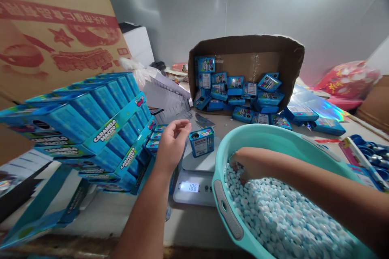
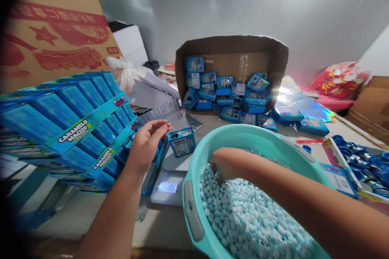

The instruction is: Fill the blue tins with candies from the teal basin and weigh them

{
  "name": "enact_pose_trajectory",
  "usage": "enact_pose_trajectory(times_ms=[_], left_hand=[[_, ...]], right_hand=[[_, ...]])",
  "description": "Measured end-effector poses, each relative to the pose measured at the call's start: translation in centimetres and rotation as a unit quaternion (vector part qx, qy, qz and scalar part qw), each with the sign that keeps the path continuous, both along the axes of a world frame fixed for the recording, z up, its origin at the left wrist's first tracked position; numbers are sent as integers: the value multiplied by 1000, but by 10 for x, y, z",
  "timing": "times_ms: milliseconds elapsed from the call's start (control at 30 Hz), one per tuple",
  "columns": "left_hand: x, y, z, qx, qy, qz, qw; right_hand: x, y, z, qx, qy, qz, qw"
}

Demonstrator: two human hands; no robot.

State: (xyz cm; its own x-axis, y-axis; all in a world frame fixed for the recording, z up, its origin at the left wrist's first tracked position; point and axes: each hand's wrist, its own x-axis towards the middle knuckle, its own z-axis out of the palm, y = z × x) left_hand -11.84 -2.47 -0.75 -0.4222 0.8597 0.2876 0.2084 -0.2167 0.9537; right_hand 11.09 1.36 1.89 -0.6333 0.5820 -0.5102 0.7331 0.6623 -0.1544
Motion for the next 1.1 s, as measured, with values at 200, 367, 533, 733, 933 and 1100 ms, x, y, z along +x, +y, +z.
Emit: enact_pose_trajectory(times_ms=[200, 367, 533, 733, 933, 1100], left_hand=[[-1, -2, -12, -149, 104, -95, 979], [-5, 2, -18, -178, 173, -96, 964], [1, 7, -19, -153, 200, -100, 962], [22, -6, -10, 147, 478, 0, 866], [30, -20, -10, 298, 626, -9, 721], [27, -18, -12, 298, 641, -14, 707]], right_hand=[[2, 3, -4, -9, 16, -3, 1000], [3, 3, -3, -4, 20, -6, 1000], [5, 5, -5, -12, 25, 0, 1000], [6, 11, -13, -16, 27, 7, 999], [5, 15, -19, -2, 59, 23, 998], [4, 15, -17, -3, 55, 17, 998]])
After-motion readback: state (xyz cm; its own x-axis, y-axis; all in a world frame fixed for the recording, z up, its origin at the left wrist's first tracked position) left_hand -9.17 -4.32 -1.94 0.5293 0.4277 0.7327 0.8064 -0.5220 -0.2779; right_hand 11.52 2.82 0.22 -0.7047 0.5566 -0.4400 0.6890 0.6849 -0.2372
